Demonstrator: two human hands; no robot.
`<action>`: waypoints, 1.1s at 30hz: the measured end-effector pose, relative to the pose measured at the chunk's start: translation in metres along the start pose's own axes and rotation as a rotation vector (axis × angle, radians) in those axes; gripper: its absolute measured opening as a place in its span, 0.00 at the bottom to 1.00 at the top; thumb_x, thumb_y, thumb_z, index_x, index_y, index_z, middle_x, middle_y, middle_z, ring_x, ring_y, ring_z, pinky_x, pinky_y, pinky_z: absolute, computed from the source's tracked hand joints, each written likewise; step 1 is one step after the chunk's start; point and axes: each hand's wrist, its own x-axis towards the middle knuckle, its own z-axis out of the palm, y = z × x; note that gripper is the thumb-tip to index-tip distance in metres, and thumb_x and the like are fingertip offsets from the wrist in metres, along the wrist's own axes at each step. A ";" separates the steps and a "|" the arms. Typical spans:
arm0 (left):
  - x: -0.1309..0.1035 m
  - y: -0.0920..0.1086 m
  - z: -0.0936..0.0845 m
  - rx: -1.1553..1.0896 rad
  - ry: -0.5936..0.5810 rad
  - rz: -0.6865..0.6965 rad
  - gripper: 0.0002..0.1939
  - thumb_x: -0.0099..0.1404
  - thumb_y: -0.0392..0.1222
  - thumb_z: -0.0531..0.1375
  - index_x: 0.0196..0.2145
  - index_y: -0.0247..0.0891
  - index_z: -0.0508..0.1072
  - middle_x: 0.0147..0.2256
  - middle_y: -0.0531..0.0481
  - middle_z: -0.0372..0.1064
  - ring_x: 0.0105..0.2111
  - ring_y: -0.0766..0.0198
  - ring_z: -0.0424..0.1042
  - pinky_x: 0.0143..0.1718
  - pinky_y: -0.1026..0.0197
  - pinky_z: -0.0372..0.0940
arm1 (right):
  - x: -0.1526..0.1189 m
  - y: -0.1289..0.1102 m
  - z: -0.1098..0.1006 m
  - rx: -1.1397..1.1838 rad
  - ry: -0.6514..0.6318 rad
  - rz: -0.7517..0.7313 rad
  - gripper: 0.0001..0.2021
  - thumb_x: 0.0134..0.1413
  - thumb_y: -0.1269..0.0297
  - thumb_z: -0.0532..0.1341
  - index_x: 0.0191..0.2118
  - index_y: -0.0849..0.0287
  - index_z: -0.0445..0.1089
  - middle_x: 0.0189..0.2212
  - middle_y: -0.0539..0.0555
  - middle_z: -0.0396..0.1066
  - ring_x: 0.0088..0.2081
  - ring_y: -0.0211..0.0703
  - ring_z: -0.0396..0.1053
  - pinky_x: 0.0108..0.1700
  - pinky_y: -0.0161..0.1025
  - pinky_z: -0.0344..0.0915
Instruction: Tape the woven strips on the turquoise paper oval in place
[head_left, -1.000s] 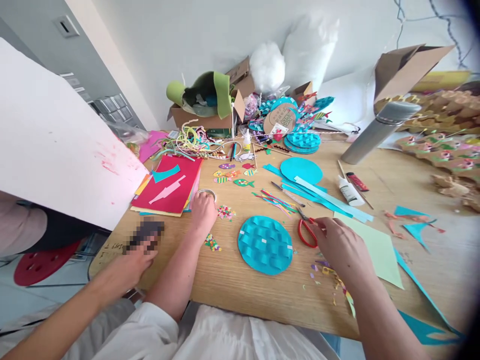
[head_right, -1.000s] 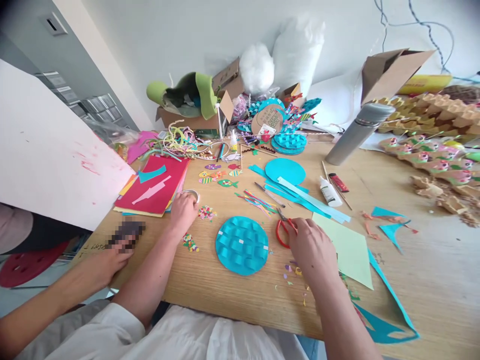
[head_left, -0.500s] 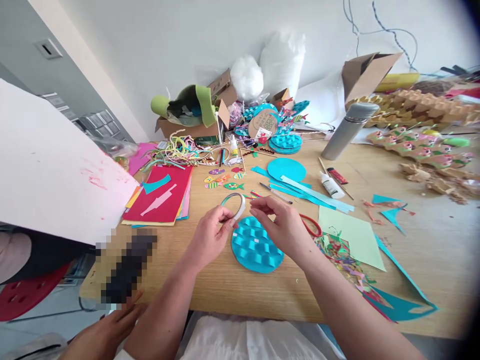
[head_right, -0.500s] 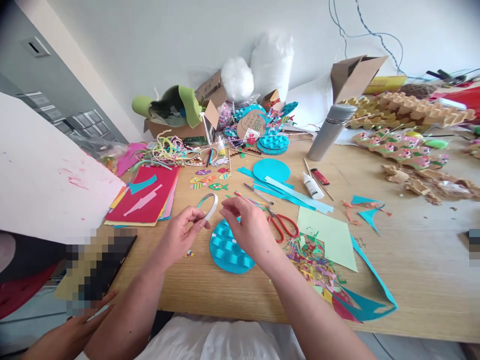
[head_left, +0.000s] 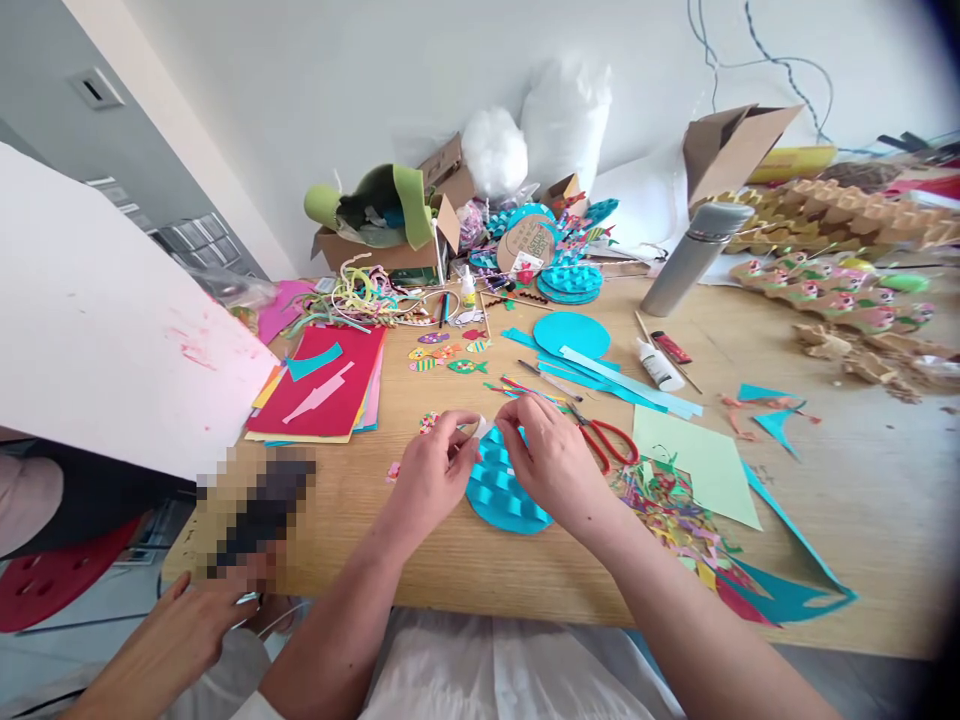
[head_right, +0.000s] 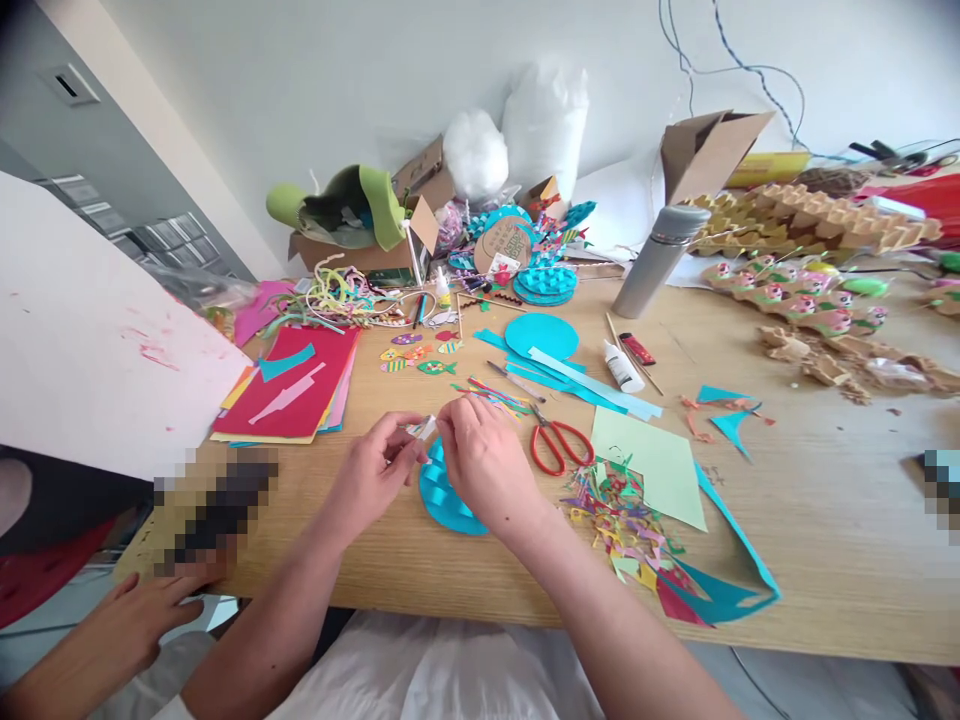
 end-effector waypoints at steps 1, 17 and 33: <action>0.000 0.001 0.001 -0.022 0.005 -0.007 0.11 0.67 0.41 0.55 0.47 0.41 0.68 0.30 0.52 0.75 0.23 0.68 0.71 0.24 0.67 0.63 | 0.000 -0.001 -0.001 -0.011 0.012 -0.018 0.08 0.65 0.69 0.51 0.34 0.58 0.63 0.31 0.56 0.69 0.35 0.46 0.68 0.38 0.41 0.62; 0.009 0.008 -0.001 -0.381 0.089 -0.189 0.11 0.61 0.48 0.61 0.34 0.37 0.69 0.24 0.53 0.75 0.11 0.73 0.62 0.13 0.69 0.58 | -0.036 0.078 -0.033 -0.454 -0.288 0.530 0.09 0.62 0.65 0.56 0.37 0.64 0.71 0.38 0.66 0.73 0.42 0.55 0.72 0.41 0.45 0.64; 0.017 0.012 -0.003 -0.477 0.077 -0.221 0.13 0.59 0.50 0.64 0.30 0.36 0.72 0.16 0.57 0.67 0.11 0.76 0.56 0.13 0.71 0.50 | -0.037 0.063 -0.046 0.217 -0.297 0.501 0.13 0.63 0.57 0.52 0.42 0.60 0.66 0.32 0.55 0.74 0.29 0.41 0.68 0.30 0.36 0.62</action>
